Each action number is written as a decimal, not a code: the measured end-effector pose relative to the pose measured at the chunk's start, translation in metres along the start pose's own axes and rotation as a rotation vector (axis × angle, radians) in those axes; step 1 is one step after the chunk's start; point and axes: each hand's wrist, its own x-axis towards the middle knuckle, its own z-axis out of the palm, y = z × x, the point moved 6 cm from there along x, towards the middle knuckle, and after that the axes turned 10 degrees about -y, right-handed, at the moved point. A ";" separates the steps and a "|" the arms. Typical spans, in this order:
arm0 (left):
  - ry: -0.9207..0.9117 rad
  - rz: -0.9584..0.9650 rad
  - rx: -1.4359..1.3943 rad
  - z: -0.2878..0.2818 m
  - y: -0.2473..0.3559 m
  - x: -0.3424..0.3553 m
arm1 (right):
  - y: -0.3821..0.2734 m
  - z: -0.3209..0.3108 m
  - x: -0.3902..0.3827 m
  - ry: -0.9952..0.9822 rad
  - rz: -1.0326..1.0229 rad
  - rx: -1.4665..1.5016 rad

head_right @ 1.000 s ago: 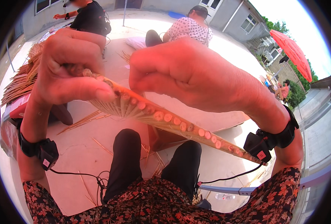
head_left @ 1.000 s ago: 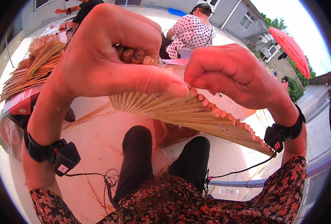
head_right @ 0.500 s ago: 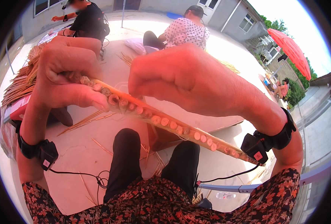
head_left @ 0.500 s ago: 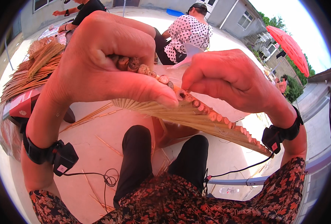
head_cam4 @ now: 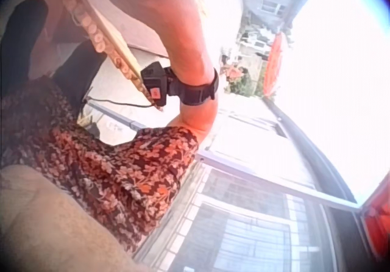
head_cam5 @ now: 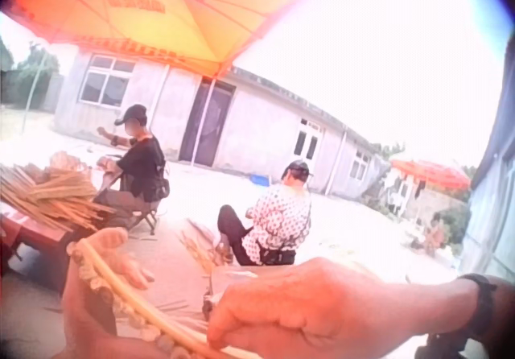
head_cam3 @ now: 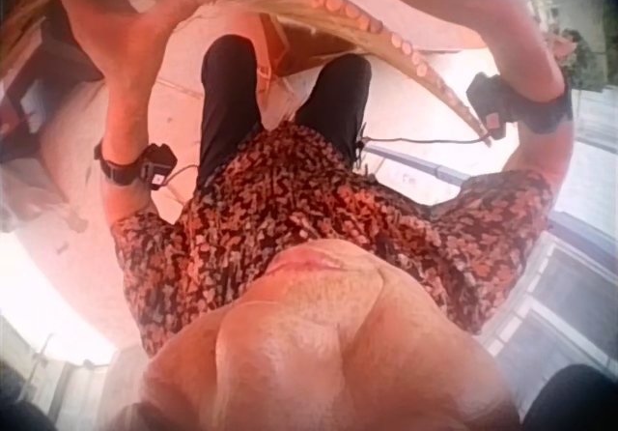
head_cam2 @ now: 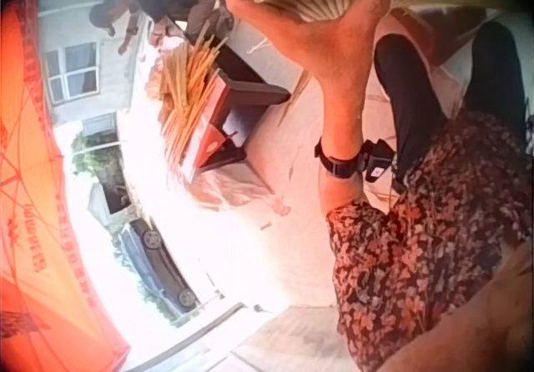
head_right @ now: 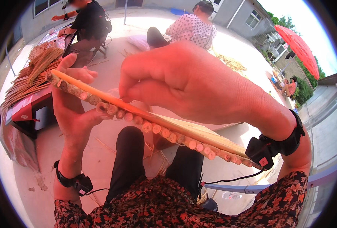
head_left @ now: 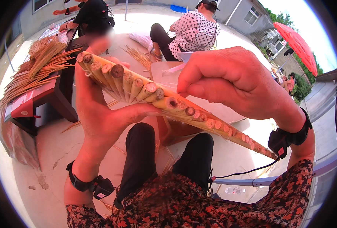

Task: The person weaves a bamboo mat by hand, threading white string through pre-drilled holes in the bamboo slats. They repeatedly rotate the mat to access different edges and pull the string tight to secure the slats together.

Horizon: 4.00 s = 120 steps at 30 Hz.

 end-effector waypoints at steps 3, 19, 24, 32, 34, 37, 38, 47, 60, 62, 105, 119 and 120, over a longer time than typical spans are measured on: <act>-0.061 -0.107 0.026 0.002 -0.005 -0.012 | 0.004 0.008 -0.004 -0.064 0.039 0.023; -0.011 0.040 -0.191 -0.014 -0.041 -0.123 | 0.006 0.117 -0.012 -0.342 -0.037 0.243; 0.056 0.025 -0.233 0.009 -0.057 -0.114 | 0.002 0.106 -0.026 -0.242 -0.002 0.172; 0.012 0.136 -0.177 0.022 -0.054 -0.117 | 0.010 0.113 -0.041 -0.395 0.032 0.193; 0.001 0.123 -0.190 0.026 -0.054 -0.126 | 0.013 0.121 -0.044 -0.364 -0.054 0.190; -0.046 0.114 -0.170 0.017 -0.057 -0.156 | 0.018 0.160 -0.048 -0.292 -0.065 0.344; -0.072 0.124 -0.154 0.016 -0.061 -0.158 | 0.019 0.167 -0.051 -0.249 -0.025 0.398; 0.153 -0.050 0.030 0.034 -0.073 -0.187 | 0.025 0.198 -0.050 -0.217 -0.047 0.399; -0.069 -0.029 0.085 0.057 -0.067 -0.076 | 0.052 0.105 -0.046 -0.023 0.422 0.418; -0.084 -0.094 0.047 0.061 -0.065 -0.054 | 0.061 0.084 -0.044 -0.071 0.235 0.205; -0.048 -1.320 -0.626 0.100 -0.120 -0.285 | 0.131 0.316 -0.028 0.006 0.352 0.539; 0.159 -1.260 -0.620 0.083 -0.128 -0.268 | 0.117 0.306 -0.021 0.175 0.279 0.338; 0.195 -1.258 -0.634 0.079 -0.129 -0.265 | 0.118 0.307 -0.022 0.175 0.288 0.330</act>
